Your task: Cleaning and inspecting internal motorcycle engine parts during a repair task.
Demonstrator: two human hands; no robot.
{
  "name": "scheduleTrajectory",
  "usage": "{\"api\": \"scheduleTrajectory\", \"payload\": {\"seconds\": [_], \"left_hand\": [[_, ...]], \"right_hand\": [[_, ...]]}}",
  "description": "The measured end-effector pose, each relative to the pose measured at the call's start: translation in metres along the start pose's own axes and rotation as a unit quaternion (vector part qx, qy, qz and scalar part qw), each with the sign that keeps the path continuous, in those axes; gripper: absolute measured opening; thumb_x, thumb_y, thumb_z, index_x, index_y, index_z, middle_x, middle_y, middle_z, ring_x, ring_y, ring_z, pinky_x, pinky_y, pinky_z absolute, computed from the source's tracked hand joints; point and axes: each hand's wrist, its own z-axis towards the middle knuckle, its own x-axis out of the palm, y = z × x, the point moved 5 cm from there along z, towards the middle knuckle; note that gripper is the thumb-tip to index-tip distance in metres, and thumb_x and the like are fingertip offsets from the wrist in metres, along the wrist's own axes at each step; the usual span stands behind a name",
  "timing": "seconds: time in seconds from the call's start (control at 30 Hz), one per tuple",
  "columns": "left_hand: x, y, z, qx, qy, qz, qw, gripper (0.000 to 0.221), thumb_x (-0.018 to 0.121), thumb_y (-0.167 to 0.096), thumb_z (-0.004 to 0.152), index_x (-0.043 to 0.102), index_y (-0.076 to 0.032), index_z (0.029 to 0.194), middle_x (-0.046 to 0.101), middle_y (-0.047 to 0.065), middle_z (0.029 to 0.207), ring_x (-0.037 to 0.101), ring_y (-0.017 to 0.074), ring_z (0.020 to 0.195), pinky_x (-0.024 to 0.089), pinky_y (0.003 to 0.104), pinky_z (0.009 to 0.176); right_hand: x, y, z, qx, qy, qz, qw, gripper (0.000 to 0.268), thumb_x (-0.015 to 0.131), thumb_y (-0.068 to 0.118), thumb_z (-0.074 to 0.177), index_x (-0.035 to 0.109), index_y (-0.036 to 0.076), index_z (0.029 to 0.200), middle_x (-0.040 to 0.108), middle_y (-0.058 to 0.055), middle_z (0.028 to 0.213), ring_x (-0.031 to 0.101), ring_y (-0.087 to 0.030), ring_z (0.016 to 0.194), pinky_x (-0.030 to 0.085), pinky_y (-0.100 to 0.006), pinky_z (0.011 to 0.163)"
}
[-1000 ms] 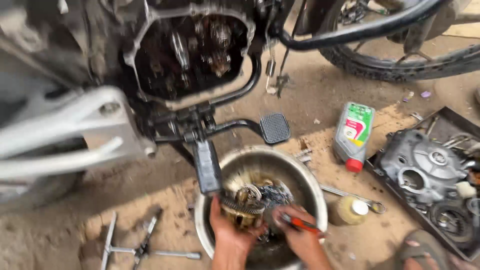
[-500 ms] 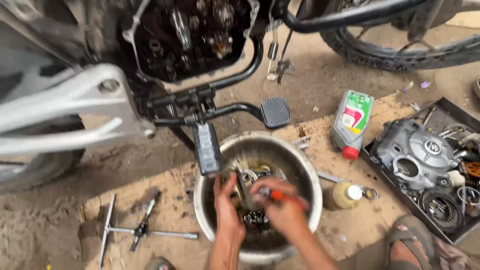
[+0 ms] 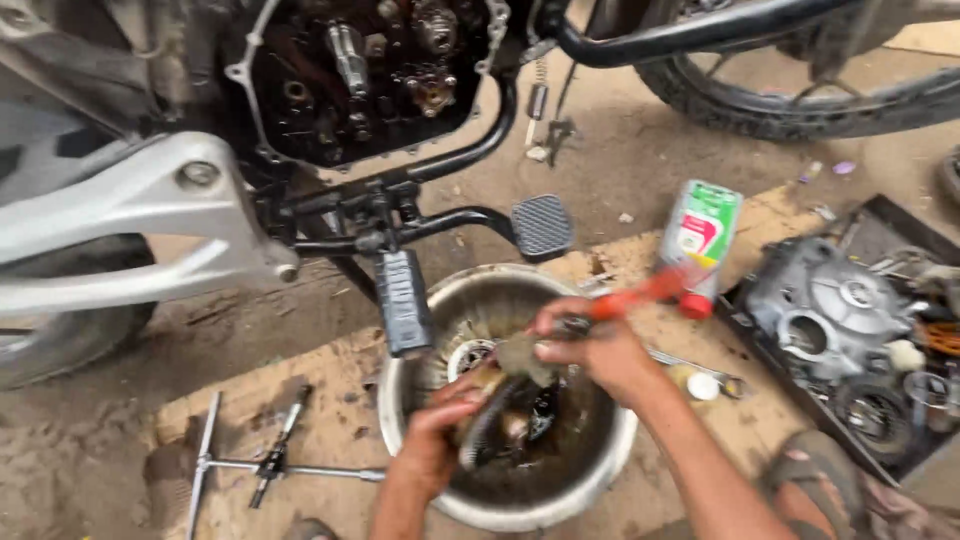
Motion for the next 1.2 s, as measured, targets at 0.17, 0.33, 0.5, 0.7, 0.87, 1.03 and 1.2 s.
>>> {"api": "scheduleTrajectory", "payload": {"seconds": [0.17, 0.33, 0.5, 0.7, 0.87, 1.03, 1.2], "left_hand": [[-0.005, 0.007, 0.005, -0.044, -0.048, -0.169, 0.983, 0.053, 0.067, -0.030, 0.071, 0.071, -0.004, 0.117, 0.078, 0.015, 0.106, 0.072, 0.0335, 0.101, 0.057, 0.051, 0.093], [0.010, -0.008, -0.006, 0.021, -0.108, -0.162, 0.981, 0.039, 0.060, -0.033, 0.086, 0.072, -0.009, 0.113, 0.076, 0.012, 0.109, 0.071, 0.0280, 0.102, 0.058, 0.052, 0.094], [0.008, -0.008, -0.003, 0.025, -0.158, -0.196, 0.967, 0.035, 0.061, -0.036, 0.090, 0.073, -0.014, 0.114, 0.075, 0.008, 0.110, 0.071, 0.0266, 0.102, 0.058, 0.049, 0.090], [0.006, 0.001, -0.005, -0.017, -0.206, -0.150, 0.967, 0.039, 0.061, -0.040, 0.092, 0.070, -0.011, 0.117, 0.074, 0.011, 0.109, 0.070, 0.0287, 0.099, 0.059, 0.051, 0.087], [0.008, -0.018, -0.006, 0.061, -0.120, -0.227, 0.965, 0.045, 0.052, -0.040, 0.089, 0.071, -0.010, 0.117, 0.076, 0.012, 0.112, 0.072, 0.0291, 0.103, 0.059, 0.052, 0.091], [0.026, -0.015, -0.028, -0.032, -0.212, -0.193, 0.958, 0.041, 0.047, -0.045, 0.093, 0.066, -0.017, 0.116, 0.072, 0.011, 0.113, 0.068, 0.0299, 0.103, 0.052, 0.055, 0.090], [-0.003, 0.006, 0.002, 0.036, -0.119, -0.282, 0.951, 0.042, 0.055, -0.040, 0.090, 0.069, -0.011, 0.116, 0.076, 0.010, 0.111, 0.071, 0.0296, 0.102, 0.056, 0.050, 0.093]], "right_hand": [[-0.012, -0.061, 0.026, 0.011, -0.013, 0.055, 0.998, 0.023, 0.080, -0.005, 0.076, 0.073, 0.007, 0.094, 0.074, -0.009, 0.095, 0.071, -0.019, 0.089, 0.060, -0.034, 0.084], [0.007, -0.086, -0.010, 0.045, -0.090, -0.064, 0.993, 0.026, 0.076, 0.002, 0.080, 0.075, 0.013, 0.104, 0.077, -0.006, 0.095, 0.072, -0.017, 0.085, 0.058, -0.035, 0.081], [0.024, -0.092, -0.024, -0.171, -0.040, -0.464, 0.868, 0.055, 0.066, -0.004, 0.063, 0.078, 0.019, 0.111, 0.077, -0.010, 0.115, 0.070, -0.026, 0.099, 0.053, -0.035, 0.085], [0.036, -0.017, -0.018, -0.067, -0.118, -0.035, 0.990, 0.028, 0.073, -0.001, 0.087, 0.077, 0.012, 0.113, 0.074, -0.007, 0.101, 0.064, -0.017, 0.094, 0.051, -0.031, 0.087], [0.016, -0.022, -0.005, -0.017, -0.100, -0.049, 0.994, 0.026, 0.073, 0.004, 0.086, 0.077, 0.011, 0.110, 0.078, 0.000, 0.108, 0.069, -0.013, 0.102, 0.054, -0.030, 0.092], [0.019, -0.030, -0.023, -0.056, -0.104, 0.031, 0.993, 0.027, 0.075, 0.003, 0.084, 0.075, 0.008, 0.110, 0.077, -0.003, 0.110, 0.068, -0.016, 0.105, 0.052, -0.032, 0.094], [0.026, -0.042, -0.034, -0.087, -0.112, -0.060, 0.988, 0.027, 0.074, -0.004, 0.081, 0.075, 0.005, 0.107, 0.079, -0.004, 0.109, 0.071, -0.016, 0.109, 0.056, -0.030, 0.094]]}}
